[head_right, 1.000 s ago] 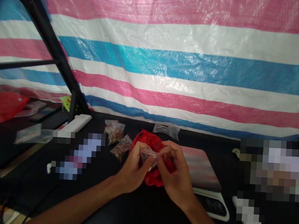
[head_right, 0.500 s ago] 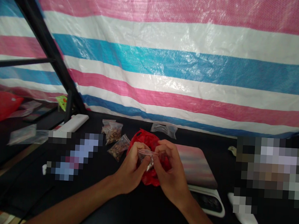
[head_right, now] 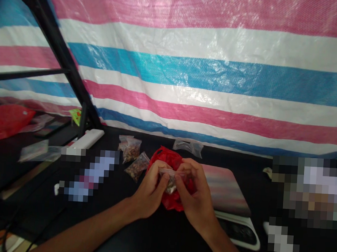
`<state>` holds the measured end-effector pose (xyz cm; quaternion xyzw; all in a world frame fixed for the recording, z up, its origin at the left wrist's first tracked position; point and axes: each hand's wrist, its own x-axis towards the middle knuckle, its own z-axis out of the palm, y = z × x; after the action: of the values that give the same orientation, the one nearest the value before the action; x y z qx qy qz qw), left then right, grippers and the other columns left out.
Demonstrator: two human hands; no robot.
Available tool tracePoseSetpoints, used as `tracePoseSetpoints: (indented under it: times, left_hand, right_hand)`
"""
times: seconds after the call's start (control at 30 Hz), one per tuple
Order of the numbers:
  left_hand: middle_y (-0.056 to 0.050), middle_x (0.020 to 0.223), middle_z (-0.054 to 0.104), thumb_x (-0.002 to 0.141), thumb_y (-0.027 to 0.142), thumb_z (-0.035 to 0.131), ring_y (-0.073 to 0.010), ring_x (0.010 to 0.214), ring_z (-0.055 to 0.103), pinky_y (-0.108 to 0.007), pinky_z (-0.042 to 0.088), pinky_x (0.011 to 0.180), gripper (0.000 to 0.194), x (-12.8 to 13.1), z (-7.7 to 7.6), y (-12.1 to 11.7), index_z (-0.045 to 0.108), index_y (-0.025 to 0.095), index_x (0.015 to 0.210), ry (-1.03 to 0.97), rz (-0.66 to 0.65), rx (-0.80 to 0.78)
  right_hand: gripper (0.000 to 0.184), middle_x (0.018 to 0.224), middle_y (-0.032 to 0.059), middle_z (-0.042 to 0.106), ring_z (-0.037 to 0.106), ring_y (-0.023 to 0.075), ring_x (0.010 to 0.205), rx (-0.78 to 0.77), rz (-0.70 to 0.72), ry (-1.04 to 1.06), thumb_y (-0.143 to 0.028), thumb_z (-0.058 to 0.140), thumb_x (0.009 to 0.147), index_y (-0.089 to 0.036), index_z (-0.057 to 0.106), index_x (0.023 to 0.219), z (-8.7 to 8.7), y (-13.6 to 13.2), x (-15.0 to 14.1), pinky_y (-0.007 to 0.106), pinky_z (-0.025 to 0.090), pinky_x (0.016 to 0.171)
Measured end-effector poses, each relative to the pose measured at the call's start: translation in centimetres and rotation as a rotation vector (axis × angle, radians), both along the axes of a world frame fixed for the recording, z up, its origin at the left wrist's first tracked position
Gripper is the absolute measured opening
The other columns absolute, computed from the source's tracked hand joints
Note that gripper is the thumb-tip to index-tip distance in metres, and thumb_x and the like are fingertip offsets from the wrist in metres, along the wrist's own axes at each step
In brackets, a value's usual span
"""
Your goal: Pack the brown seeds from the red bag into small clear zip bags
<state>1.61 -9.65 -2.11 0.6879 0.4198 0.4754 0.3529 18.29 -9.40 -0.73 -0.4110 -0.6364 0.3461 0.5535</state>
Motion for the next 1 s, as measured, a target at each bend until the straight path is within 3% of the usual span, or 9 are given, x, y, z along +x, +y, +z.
tracePoseSetpoints:
  times: [0.47, 0.73, 0.9, 1.0]
  left_hand:
    - [-0.009, 0.108, 0.06, 0.109, 0.042, 0.037, -0.0233, 0.105, 0.056, -0.04, 0.045, 0.092, 0.028, 0.13, -0.51, 0.38, 0.054, 0.02, 0.109, -0.027, 0.073, -0.005]
    - [-0.009, 0.108, 0.06, 0.109, 0.042, 0.035, -0.0227, 0.102, 0.056, -0.04, 0.044, 0.093, 0.03, 0.15, -0.45, 0.24, 0.054, 0.019, 0.107, 0.006, 0.031, 0.013]
    - [-0.009, 0.107, 0.061, 0.109, 0.039, 0.036, -0.0233, 0.102, 0.056, -0.041, 0.044, 0.093, 0.027, 0.07, 0.02, 0.17, 0.054, 0.019, 0.108, 0.062, 0.003, 0.043]
    - [-0.009, 0.107, 0.062, 0.109, 0.038, 0.036, -0.0231, 0.103, 0.057, -0.041, 0.044, 0.094, 0.026, 0.02, 0.23, 0.16, 0.054, 0.019, 0.108, 0.071, 0.0, 0.044]
  right_hand:
    - [0.029, 0.088, -0.0007, 0.065, 0.063, 0.0151, 0.076, -0.023, -0.026, -0.015, -0.036, 0.069, 0.096, -0.029, 0.056, 0.121, 0.16, 0.17, 0.07, 0.027, 0.056, 0.07]
    - [0.04, 0.095, 0.0, 0.067, 0.066, 0.0159, 0.081, -0.06, 0.012, -0.016, -0.04, 0.066, 0.097, -0.032, 0.052, 0.134, -0.07, 0.08, 0.0, 0.029, 0.058, 0.076]
    - [0.032, 0.094, 0.0008, 0.068, 0.068, 0.0171, 0.081, -0.047, -0.03, -0.004, -0.041, 0.068, 0.095, -0.03, 0.055, 0.122, 0.1, 0.02, -0.06, 0.028, 0.059, 0.071]
    - [0.035, 0.095, 0.0007, 0.068, 0.068, 0.0168, 0.081, -0.058, -0.011, -0.011, -0.039, 0.067, 0.097, -0.031, 0.052, 0.128, 0.06, 0.07, 0.08, 0.029, 0.059, 0.073]
